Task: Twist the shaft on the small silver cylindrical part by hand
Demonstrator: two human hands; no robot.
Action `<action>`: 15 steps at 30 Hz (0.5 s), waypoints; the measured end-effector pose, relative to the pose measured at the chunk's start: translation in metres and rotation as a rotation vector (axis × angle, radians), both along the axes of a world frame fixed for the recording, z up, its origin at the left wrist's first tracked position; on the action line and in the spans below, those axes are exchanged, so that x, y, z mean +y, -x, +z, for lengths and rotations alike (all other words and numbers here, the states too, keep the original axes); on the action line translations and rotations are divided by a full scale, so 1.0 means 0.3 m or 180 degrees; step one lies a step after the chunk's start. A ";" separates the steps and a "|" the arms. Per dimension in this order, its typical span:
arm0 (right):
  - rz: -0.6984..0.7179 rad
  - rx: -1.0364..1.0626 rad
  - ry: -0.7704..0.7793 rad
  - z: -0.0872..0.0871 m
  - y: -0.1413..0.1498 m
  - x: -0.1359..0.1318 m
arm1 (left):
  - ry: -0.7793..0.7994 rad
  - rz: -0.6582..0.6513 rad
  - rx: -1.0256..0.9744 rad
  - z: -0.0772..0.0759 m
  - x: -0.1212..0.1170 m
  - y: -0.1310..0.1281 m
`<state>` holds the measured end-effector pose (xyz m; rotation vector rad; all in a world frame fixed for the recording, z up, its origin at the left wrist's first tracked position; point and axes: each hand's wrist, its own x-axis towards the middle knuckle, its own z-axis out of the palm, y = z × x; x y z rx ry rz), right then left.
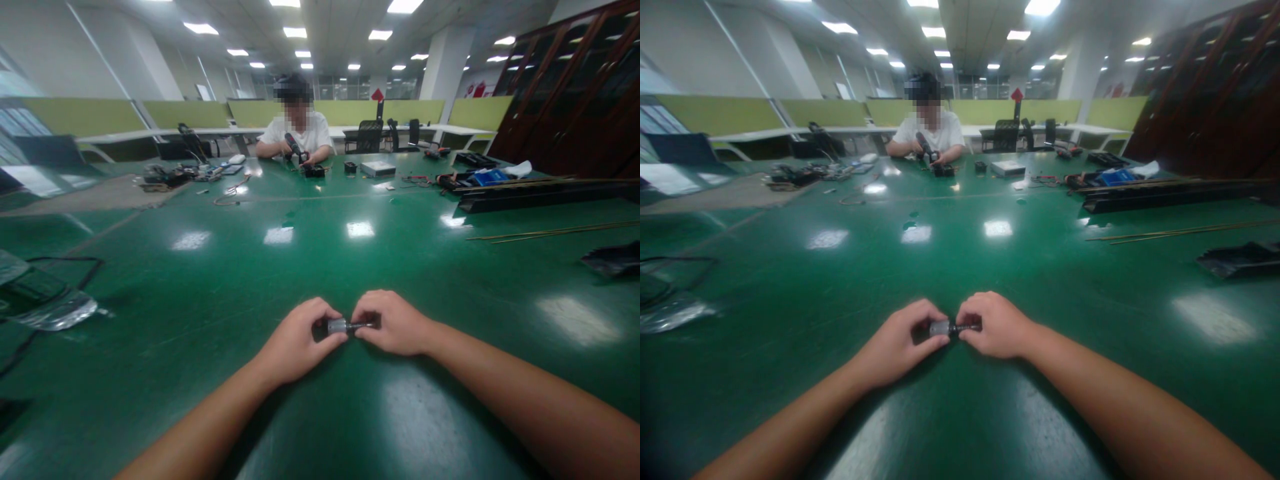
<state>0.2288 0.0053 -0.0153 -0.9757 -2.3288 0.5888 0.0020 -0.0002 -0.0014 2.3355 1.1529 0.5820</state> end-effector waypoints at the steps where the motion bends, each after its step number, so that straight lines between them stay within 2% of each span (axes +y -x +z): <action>1: 0.0003 0.0000 0.0005 0.000 -0.001 0.000 | -0.0005 -0.0005 -0.0006 0.000 0.000 0.001; 15: 0.0035 -0.0001 -0.0036 0.004 -0.010 0.006 | -0.0034 -0.0068 -0.0049 0.004 0.002 0.000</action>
